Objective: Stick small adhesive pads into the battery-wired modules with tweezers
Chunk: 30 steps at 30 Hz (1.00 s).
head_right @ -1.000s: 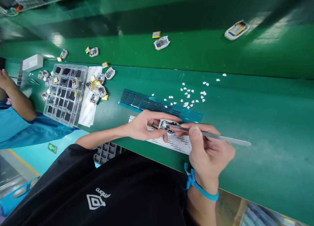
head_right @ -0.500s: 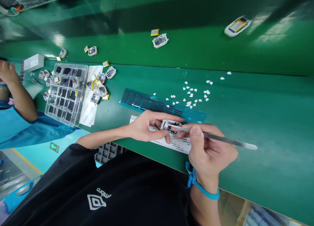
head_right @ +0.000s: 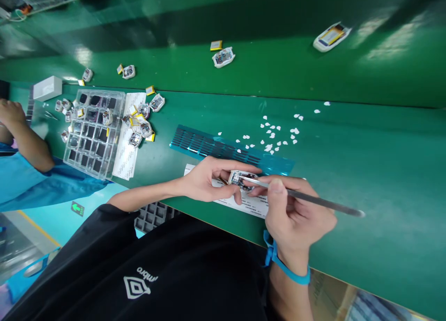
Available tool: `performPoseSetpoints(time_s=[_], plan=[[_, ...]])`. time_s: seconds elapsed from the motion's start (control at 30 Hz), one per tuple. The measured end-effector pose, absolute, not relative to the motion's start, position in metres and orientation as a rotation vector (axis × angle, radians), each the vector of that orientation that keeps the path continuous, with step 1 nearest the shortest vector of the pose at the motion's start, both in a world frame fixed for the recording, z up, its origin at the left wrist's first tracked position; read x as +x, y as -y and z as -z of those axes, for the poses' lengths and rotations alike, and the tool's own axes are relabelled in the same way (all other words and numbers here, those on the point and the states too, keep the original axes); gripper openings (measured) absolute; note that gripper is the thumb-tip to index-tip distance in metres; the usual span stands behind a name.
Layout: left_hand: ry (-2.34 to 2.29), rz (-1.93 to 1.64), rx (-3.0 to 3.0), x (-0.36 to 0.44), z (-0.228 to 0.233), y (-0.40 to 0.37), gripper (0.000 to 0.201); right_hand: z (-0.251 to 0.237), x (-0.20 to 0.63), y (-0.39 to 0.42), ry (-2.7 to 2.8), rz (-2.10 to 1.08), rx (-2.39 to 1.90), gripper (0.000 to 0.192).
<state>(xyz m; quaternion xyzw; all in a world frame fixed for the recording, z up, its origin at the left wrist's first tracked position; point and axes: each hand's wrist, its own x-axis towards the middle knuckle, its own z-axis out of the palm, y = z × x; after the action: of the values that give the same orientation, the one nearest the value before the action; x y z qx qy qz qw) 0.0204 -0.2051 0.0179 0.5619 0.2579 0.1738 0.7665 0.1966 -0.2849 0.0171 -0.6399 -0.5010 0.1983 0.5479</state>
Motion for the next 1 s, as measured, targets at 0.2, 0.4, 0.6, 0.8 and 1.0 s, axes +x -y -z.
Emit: performPoseSetpoints(time_s=[0.2, 0.4, 0.6, 0.8, 1.0], plan=[[-0.628, -0.367, 1.105, 0.023, -0.014, 0.206, 0.046, -0.012, 0.197, 0.29, 1.257, -0.447, -1.541, 0.012], [-0.654, -0.347, 1.157, 0.022, -0.016, 0.204, 0.043, -0.01, 0.202, 0.293, 1.273, -0.436, -1.514, 0.013], [-0.714, -0.549, 1.267, 0.019, -0.014, 0.196, 0.037, -0.022, 0.225, 0.286, 1.217, -0.327, -1.464, 0.019], [-0.815, -0.545, 1.72, 0.015, -0.016, 0.187, 0.03, -0.017, 0.246, 0.278, 1.642, -0.416, -1.583, 0.016], [-0.674, -0.385, 2.488, 0.018, 0.001, 0.179, 0.03, -0.008, 0.253, 0.268, 1.783, -0.365, -1.557, 0.016]])
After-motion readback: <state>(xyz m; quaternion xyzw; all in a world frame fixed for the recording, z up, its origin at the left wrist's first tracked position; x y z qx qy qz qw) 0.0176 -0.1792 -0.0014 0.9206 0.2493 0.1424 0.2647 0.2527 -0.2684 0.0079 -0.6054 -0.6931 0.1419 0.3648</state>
